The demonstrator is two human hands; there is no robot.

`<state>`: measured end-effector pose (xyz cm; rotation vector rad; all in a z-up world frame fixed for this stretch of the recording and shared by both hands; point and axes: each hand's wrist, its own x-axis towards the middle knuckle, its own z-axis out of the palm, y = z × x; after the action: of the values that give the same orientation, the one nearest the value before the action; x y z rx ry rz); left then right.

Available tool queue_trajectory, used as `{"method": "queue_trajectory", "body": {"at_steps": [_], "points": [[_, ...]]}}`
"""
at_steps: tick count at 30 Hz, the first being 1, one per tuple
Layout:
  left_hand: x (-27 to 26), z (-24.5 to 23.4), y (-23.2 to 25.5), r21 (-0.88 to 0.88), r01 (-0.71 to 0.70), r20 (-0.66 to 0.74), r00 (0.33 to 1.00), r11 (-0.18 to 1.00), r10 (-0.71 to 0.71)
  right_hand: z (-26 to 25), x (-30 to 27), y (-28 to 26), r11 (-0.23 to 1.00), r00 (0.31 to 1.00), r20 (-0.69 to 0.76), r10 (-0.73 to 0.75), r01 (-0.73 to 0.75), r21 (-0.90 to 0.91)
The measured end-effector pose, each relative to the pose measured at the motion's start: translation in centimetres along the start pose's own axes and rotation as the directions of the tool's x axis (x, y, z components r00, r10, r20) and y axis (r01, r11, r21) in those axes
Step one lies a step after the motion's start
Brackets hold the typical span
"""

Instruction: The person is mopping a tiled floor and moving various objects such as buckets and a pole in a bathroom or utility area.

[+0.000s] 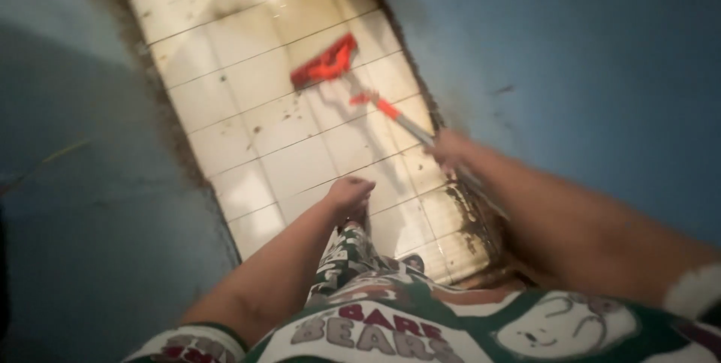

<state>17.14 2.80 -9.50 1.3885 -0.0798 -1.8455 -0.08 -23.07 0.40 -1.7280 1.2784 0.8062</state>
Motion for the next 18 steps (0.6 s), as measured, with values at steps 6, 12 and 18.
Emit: {"method": "queue_trajectory", "body": {"at_steps": [6,12,18], "points": [[-4.0,-0.5,7.3,0.026,0.067,-0.262,0.963,0.997,-0.057,-5.1,0.8,-2.4,0.999,0.995,0.083,-0.049,0.048,0.009],[-2.8,-1.9,6.3,0.031,0.089,-0.253,0.964,0.996,-0.078,-2.0,-17.2,6.0,0.941,0.955,0.101,0.279,-0.293,0.168],[-1.2,-1.3,6.4,0.047,0.061,-0.204,0.978,0.997,-0.050,4.2,-19.9,17.2,0.955,0.968,0.005,0.250,-0.247,0.161]]}}
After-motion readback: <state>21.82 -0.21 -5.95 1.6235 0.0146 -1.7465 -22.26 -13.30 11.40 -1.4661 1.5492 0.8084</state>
